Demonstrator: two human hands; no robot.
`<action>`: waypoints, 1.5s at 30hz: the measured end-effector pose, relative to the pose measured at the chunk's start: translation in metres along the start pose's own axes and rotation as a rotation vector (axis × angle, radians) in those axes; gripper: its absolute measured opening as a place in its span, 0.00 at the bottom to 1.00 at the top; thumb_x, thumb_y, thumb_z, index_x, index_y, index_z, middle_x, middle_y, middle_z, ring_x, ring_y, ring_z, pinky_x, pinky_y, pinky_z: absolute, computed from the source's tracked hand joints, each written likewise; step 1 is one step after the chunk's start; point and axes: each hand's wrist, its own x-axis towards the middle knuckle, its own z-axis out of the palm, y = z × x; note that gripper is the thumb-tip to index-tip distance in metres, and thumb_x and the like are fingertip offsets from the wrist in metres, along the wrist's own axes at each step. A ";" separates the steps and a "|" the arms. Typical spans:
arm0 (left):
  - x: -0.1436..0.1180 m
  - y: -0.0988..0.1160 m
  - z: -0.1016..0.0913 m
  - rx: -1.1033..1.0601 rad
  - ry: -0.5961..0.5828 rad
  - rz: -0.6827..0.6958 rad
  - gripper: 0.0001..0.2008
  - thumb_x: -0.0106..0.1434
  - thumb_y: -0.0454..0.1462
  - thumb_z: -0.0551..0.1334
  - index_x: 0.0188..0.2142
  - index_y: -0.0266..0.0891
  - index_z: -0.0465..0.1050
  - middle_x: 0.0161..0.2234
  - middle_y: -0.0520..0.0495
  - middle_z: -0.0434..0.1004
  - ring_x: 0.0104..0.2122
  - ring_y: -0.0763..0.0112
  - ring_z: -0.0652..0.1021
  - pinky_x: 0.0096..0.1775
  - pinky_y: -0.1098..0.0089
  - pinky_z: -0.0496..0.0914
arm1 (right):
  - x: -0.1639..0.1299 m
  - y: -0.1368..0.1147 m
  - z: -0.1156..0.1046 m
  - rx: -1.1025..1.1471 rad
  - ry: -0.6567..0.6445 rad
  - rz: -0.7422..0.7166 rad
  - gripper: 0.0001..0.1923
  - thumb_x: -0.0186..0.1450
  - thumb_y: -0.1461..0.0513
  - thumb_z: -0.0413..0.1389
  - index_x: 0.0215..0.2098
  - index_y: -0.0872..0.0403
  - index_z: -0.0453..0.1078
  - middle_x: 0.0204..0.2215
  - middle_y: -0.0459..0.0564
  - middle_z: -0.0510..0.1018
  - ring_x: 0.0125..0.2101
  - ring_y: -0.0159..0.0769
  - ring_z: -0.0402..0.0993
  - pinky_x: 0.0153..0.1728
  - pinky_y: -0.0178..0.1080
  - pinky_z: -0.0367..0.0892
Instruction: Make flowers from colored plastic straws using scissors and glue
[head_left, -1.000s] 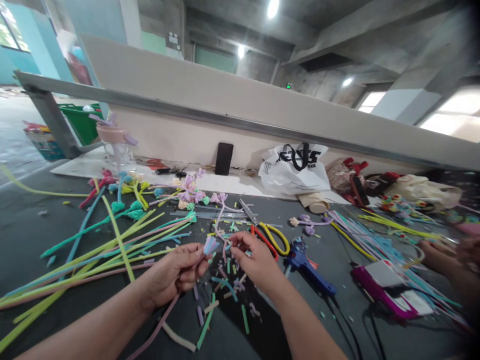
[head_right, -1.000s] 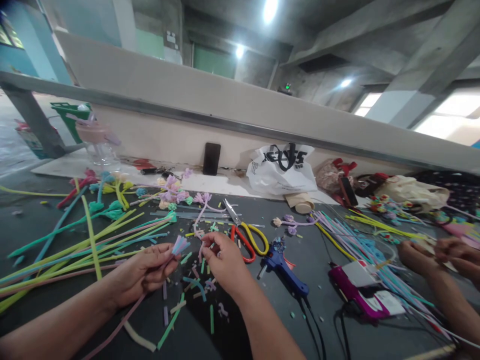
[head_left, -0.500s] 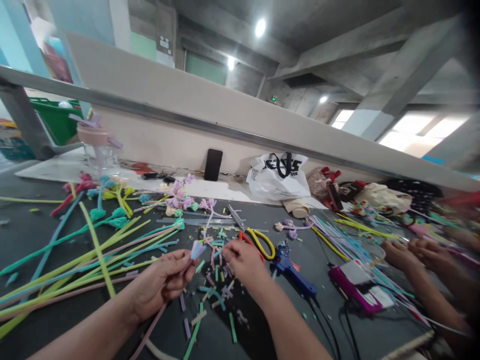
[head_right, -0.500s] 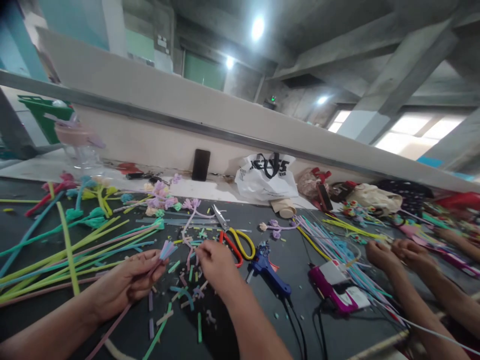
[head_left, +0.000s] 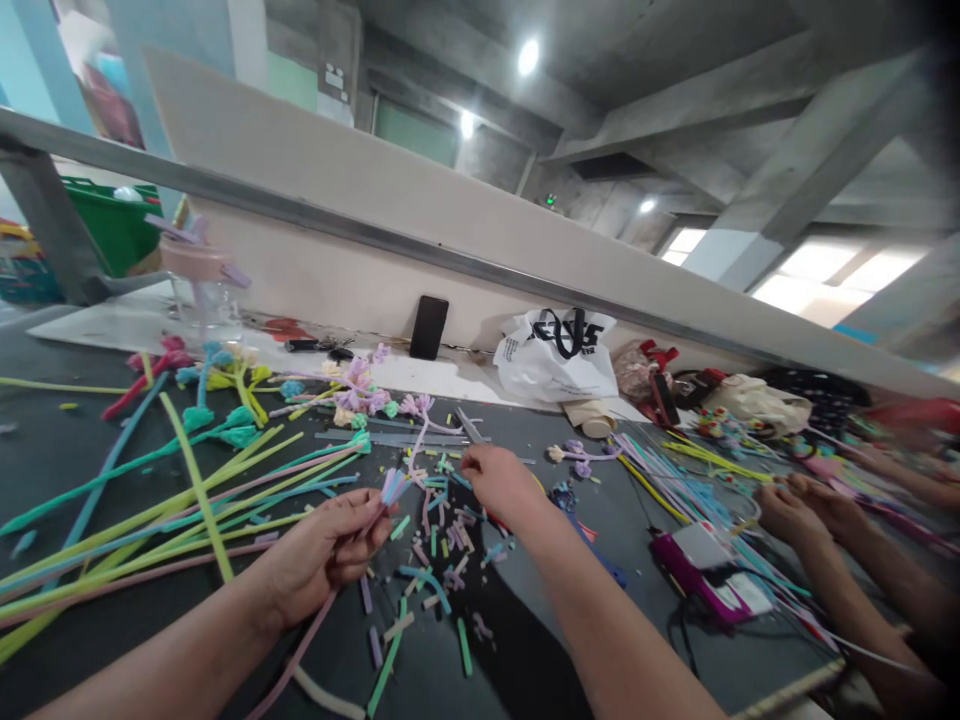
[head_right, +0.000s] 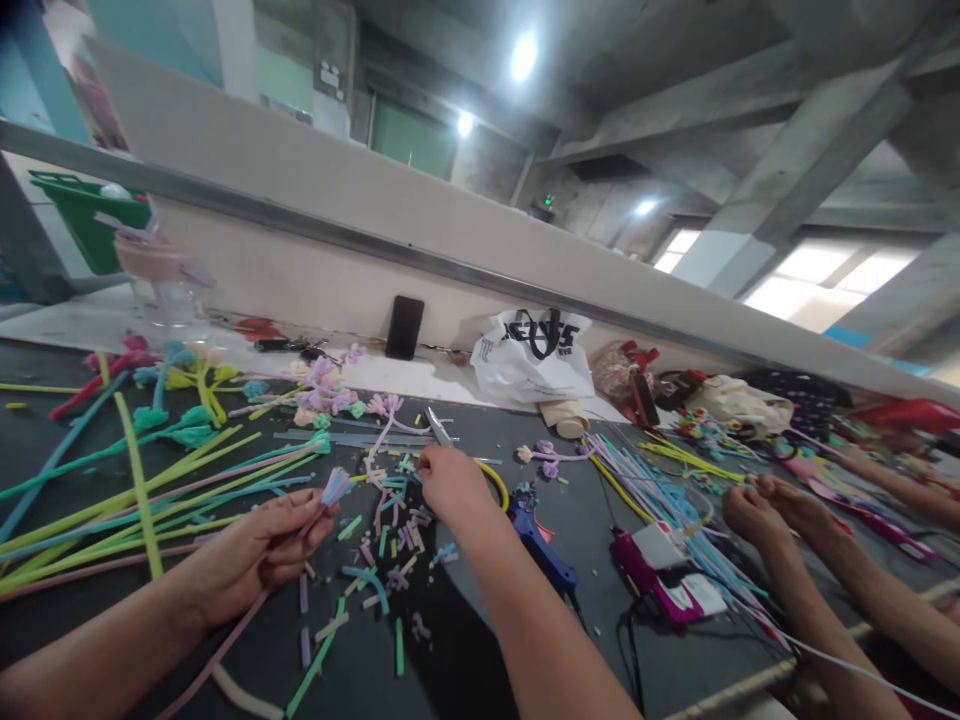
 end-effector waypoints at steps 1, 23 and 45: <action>0.000 0.000 0.000 0.002 0.000 0.000 0.08 0.60 0.39 0.57 0.30 0.35 0.66 0.21 0.56 0.60 0.13 0.89 0.48 0.15 0.80 0.40 | -0.003 0.001 0.002 0.002 -0.022 -0.010 0.08 0.55 0.68 0.51 0.27 0.52 0.72 0.24 0.47 0.76 0.26 0.34 0.68 0.25 0.33 0.54; 0.000 0.002 0.003 0.015 0.039 -0.004 0.07 0.59 0.36 0.57 0.28 0.34 0.65 0.21 0.56 0.60 0.13 0.89 0.49 0.15 0.81 0.41 | -0.058 -0.001 0.025 0.042 -0.151 -0.092 0.04 0.55 0.66 0.55 0.29 0.53 0.70 0.29 0.46 0.75 0.33 0.35 0.69 0.35 0.36 0.56; -0.001 0.002 0.004 -0.020 0.022 0.005 0.07 0.60 0.36 0.56 0.30 0.33 0.65 0.21 0.54 0.63 0.12 0.90 0.50 0.14 0.81 0.41 | -0.035 -0.026 0.000 0.310 -0.093 -0.214 0.08 0.55 0.69 0.51 0.27 0.52 0.71 0.24 0.44 0.73 0.28 0.31 0.68 0.29 0.32 0.60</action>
